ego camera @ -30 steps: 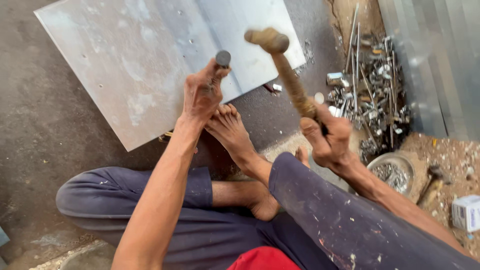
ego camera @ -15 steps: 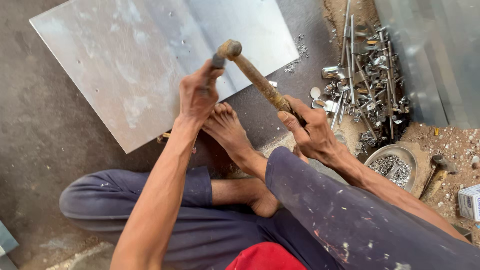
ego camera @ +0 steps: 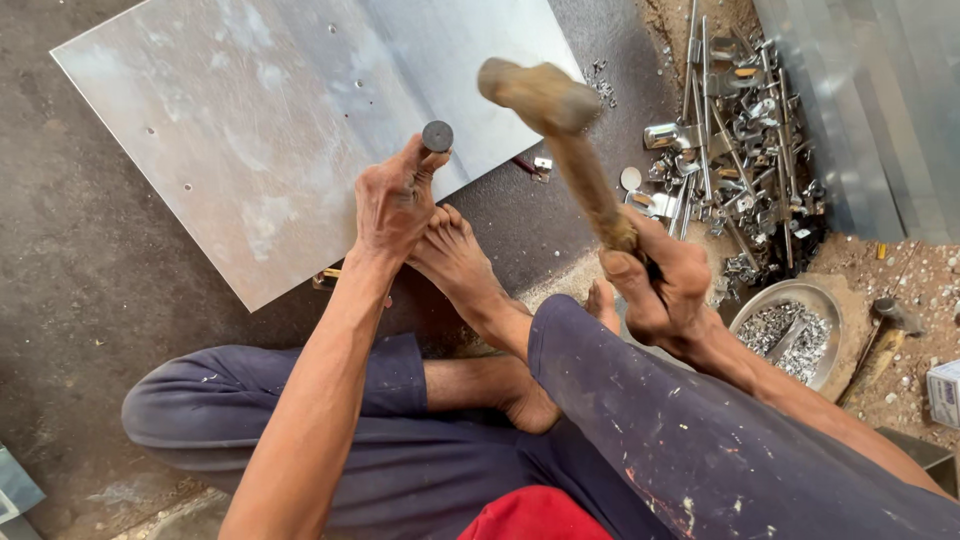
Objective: The person attaches a metal sliding bolt latch to a sheet of metal by hand and using a hammer, then fits the metal sheet into a larger metal box frame and hammers the edges.
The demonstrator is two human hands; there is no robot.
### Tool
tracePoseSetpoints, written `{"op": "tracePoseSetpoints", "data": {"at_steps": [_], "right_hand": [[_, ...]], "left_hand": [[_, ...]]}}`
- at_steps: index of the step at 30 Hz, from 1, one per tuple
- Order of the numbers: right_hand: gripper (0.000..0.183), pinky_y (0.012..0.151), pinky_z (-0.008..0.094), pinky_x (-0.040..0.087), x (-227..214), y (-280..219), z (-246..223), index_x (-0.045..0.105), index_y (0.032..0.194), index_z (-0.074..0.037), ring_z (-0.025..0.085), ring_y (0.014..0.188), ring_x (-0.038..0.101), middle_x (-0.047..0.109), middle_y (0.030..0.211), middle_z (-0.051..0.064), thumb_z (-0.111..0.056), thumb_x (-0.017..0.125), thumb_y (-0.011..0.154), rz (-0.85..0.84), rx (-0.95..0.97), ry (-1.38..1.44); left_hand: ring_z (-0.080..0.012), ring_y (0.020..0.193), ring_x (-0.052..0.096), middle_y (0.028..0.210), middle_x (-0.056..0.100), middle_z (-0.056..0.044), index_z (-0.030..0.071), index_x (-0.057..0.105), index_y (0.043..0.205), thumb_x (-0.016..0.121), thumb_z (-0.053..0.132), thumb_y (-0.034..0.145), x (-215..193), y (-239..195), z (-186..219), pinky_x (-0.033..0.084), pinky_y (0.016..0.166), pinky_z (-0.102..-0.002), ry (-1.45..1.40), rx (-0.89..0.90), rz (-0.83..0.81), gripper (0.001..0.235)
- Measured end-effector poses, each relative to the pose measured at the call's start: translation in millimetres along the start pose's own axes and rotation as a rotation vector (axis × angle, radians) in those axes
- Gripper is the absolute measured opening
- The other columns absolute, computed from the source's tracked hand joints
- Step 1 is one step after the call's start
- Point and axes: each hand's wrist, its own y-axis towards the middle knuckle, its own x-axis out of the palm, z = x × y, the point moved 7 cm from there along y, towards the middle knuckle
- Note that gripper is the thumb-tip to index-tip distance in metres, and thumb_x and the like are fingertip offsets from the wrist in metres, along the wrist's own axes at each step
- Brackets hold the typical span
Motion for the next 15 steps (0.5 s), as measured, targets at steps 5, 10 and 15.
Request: {"op": "tracePoseSetpoints", "data": {"at_steps": [5, 10, 15], "right_hand": [[0.042, 0.038, 0.029, 0.038, 28.8, 5.5, 31.1, 0.062, 0.13, 0.001, 0.011, 0.042, 0.045, 0.052, 0.055, 0.002, -0.03, 0.053, 0.103, -0.204, 0.254, 0.006], [0.04, 0.047, 0.029, 0.04, 20.4, -3.5, 26.8, 0.06, 0.128, 0.003, 0.009, 0.054, 0.051, 0.055, 0.067, 0.0, -0.032, 0.051, 0.111, -0.032, -0.004, 0.067], [0.036, 0.039, 0.032, 0.038, 39.4, 31.8, 90.1, 0.061, 0.104, 0.001, 0.012, 0.048, 0.048, 0.055, 0.063, 0.002, -0.033, 0.052, 0.109, -0.066, 0.325, -0.06]], "left_hand": [[-0.0212, 0.06, 0.066, 0.076, 0.07, -0.01, 0.01, 0.066, 0.12, 0.066, 0.022, 0.107, 0.7, -2.5, 0.7, 0.05, 0.05, -0.036, 0.036, 0.028, 0.033, 0.018], [-0.0151, 0.053, 0.062, 0.073, 0.07, -0.006, 0.012, 0.067, 0.121, 0.06, 0.027, 0.109, 6.8, -3.8, -9.2, 0.048, 0.043, -0.034, -0.011, 0.004, 0.017, 0.02], [-0.0184, 0.042, 0.048, 0.075, 0.07, -0.005, 0.011, 0.069, 0.109, 0.055, 0.021, 0.109, -28.8, -20.3, -43.2, 0.04, 0.037, -0.035, 0.08, -0.199, 0.305, 0.018]]}}
